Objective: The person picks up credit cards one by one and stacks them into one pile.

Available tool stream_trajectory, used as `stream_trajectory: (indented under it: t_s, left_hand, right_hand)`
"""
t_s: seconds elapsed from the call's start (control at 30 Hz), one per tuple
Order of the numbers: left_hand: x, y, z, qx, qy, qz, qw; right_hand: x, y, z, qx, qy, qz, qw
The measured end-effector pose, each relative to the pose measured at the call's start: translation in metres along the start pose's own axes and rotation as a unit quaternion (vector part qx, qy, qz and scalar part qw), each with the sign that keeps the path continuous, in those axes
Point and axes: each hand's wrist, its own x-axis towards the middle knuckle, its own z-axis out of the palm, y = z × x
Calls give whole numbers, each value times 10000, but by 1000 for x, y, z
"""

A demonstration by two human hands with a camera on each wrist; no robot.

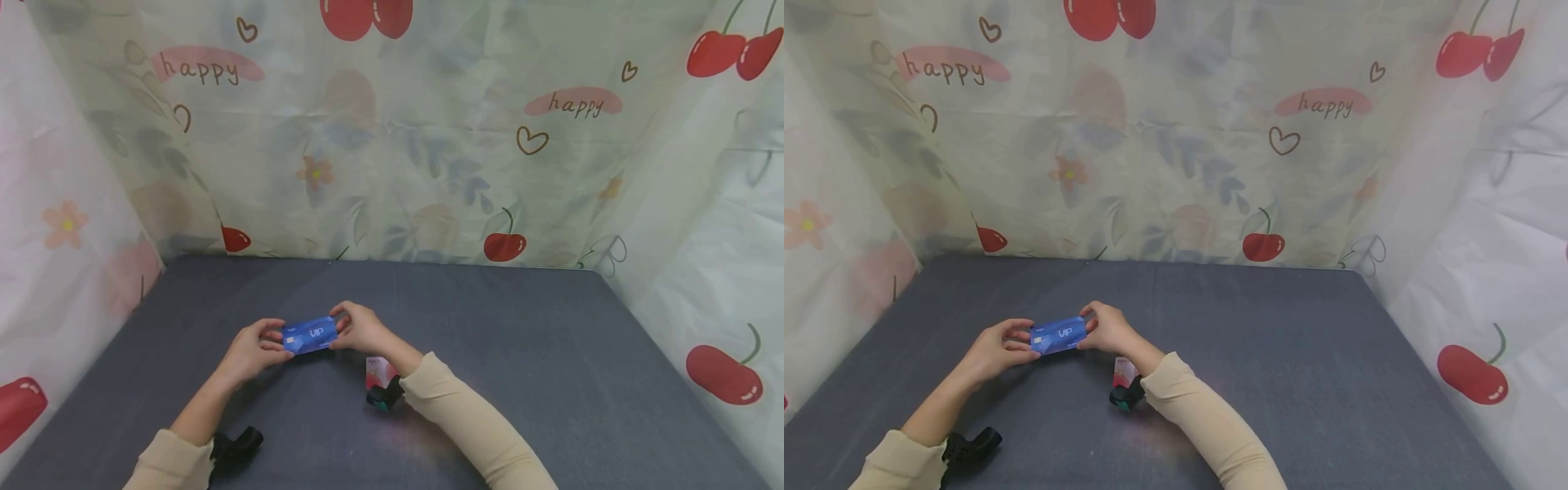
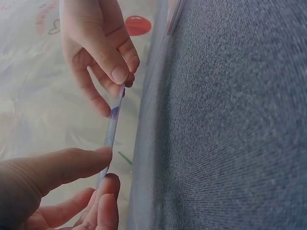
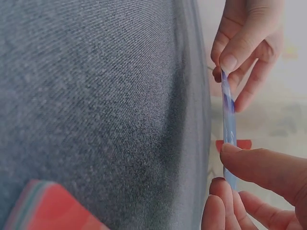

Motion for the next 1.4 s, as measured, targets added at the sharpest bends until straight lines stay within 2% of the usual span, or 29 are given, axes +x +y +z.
stream_trajectory:
  t_s: [0.4, 0.97, 1.27, 1.4]
  left_hand:
    - [1, -2, 5, -267, -208, 322, 9989]
    - [2, 3, 15, -378, -333, 641, 9967]
    - [4, 6, 23, -433, -333, 630, 9965]
    - [4, 8, 26, -364, -323, 549, 9973]
  right_hand:
    - [-11, 6, -10, 23, -147, -68, 9999]
    - [-22, 19, -20, 118, -33, -179, 9998]
    - [-31, 24, -26, 175, -16, -350, 9992]
    - [-32, 26, -26, 226, 28, -197, 9995]
